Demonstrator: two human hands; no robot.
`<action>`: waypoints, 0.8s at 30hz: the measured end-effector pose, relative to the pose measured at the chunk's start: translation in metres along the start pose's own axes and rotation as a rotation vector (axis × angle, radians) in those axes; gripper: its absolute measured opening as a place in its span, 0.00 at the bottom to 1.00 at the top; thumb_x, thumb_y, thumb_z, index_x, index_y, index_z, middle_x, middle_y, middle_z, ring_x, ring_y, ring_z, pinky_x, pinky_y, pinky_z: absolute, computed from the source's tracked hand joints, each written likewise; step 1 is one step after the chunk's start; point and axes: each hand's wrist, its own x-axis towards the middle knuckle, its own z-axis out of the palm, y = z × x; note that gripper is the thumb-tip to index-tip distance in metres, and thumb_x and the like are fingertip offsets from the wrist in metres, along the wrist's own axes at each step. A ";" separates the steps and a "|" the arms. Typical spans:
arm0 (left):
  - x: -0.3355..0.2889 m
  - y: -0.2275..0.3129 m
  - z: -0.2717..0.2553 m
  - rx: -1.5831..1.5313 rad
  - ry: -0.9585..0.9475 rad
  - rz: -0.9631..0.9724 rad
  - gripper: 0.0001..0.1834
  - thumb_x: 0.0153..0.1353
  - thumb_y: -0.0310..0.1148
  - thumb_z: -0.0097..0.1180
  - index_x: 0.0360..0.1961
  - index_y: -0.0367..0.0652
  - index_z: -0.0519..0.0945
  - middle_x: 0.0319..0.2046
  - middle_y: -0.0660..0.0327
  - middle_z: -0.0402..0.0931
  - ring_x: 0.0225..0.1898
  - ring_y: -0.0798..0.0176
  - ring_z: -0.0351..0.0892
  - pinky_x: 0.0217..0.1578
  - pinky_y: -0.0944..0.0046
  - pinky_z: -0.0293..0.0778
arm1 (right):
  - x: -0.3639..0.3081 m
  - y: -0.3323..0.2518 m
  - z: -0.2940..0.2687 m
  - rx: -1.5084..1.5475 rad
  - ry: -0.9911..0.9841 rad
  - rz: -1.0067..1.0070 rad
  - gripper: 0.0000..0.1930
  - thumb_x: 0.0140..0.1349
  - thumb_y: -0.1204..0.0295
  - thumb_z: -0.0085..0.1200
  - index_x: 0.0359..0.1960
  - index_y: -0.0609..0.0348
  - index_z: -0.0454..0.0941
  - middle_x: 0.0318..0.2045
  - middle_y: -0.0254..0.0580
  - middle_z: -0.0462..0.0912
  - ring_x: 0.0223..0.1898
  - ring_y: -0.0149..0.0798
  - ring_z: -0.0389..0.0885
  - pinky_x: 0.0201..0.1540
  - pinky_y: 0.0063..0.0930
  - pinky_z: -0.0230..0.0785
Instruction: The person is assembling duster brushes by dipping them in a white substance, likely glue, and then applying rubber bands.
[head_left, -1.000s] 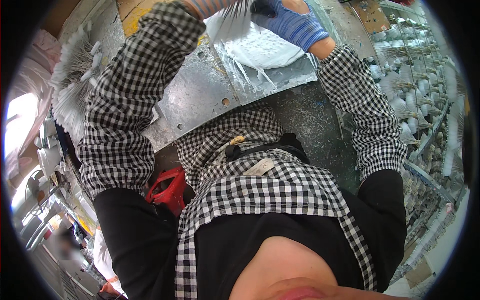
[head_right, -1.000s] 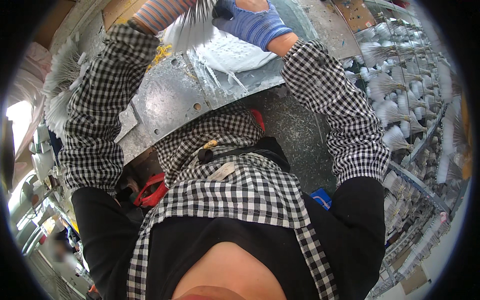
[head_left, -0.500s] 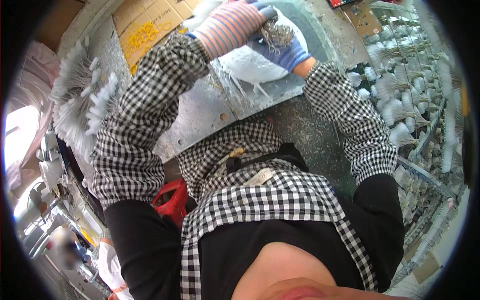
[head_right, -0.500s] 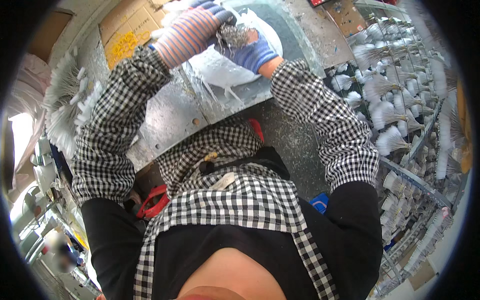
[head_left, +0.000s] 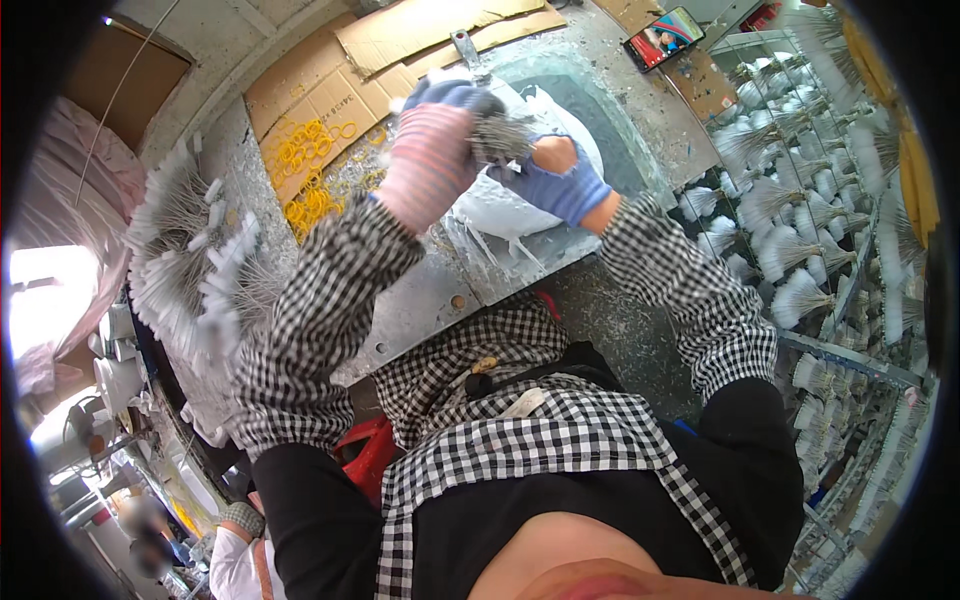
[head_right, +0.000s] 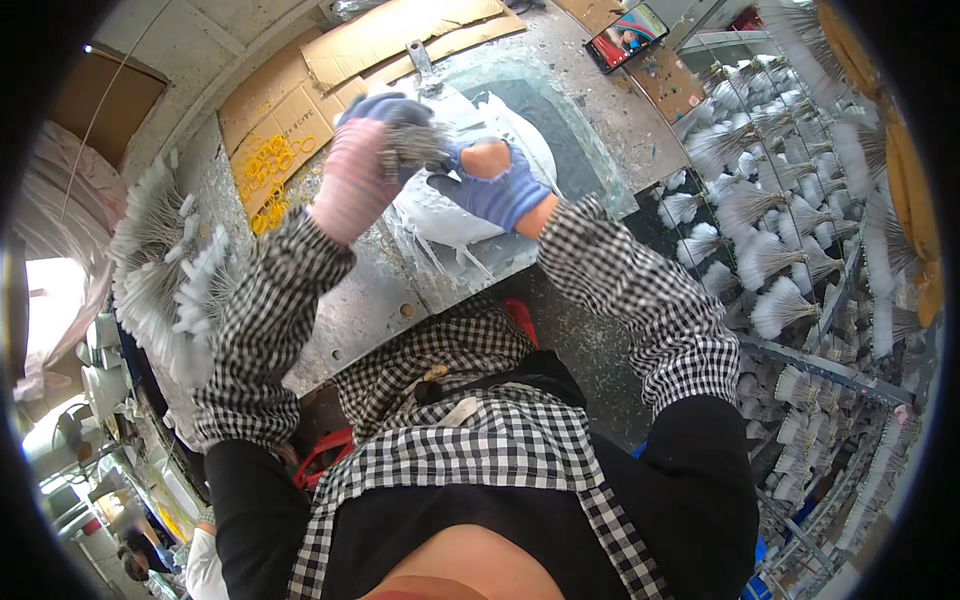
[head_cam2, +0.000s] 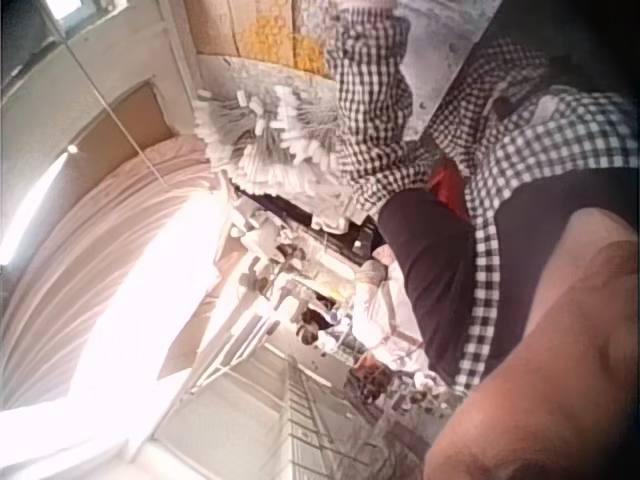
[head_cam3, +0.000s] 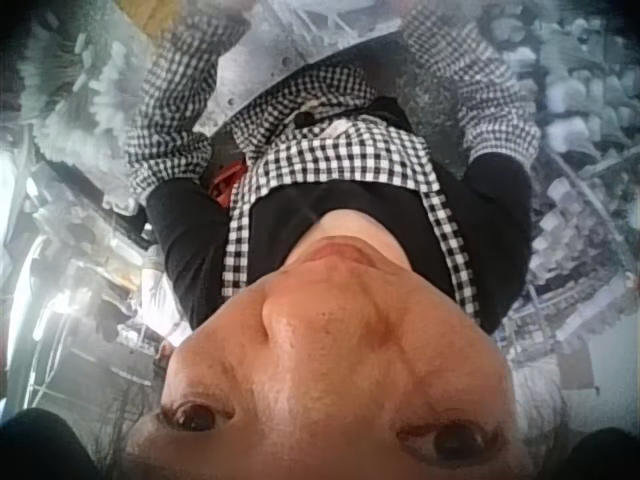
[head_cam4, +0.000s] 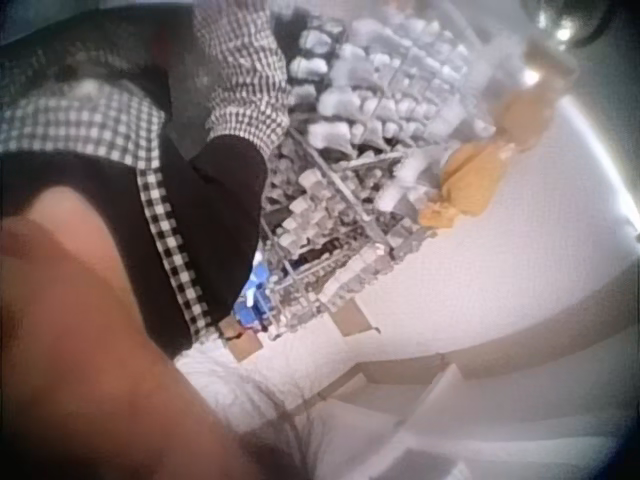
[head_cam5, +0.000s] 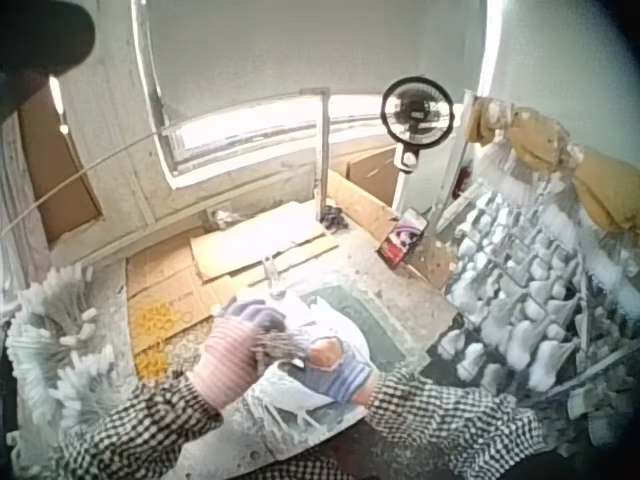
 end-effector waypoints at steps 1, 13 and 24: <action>-0.017 -0.002 -0.012 -0.144 0.092 -0.061 0.18 0.57 0.27 0.66 0.49 0.46 0.77 0.46 0.51 0.81 0.50 0.48 0.81 0.57 0.51 0.75 | 0.001 -0.025 -0.016 -0.084 -0.064 0.027 0.14 0.63 0.57 0.61 0.44 0.50 0.83 0.33 0.42 0.88 0.34 0.43 0.87 0.39 0.38 0.78; -0.265 0.120 -0.113 -1.089 0.709 -1.033 0.37 0.75 0.58 0.41 0.72 0.39 0.63 0.69 0.51 0.67 0.67 0.48 0.70 0.67 0.49 0.68 | -0.086 -0.156 -0.052 0.793 -0.007 0.059 0.07 0.57 0.80 0.67 0.37 0.61 0.84 0.24 0.38 0.81 0.21 0.33 0.79 0.24 0.25 0.69; -0.350 0.136 -0.093 -1.498 1.362 -0.831 0.32 0.75 0.52 0.40 0.73 0.46 0.62 0.69 0.55 0.68 0.67 0.48 0.70 0.65 0.45 0.72 | -0.092 -0.161 -0.030 0.849 -0.265 -0.030 0.06 0.57 0.78 0.67 0.37 0.62 0.85 0.26 0.40 0.84 0.22 0.35 0.83 0.25 0.27 0.74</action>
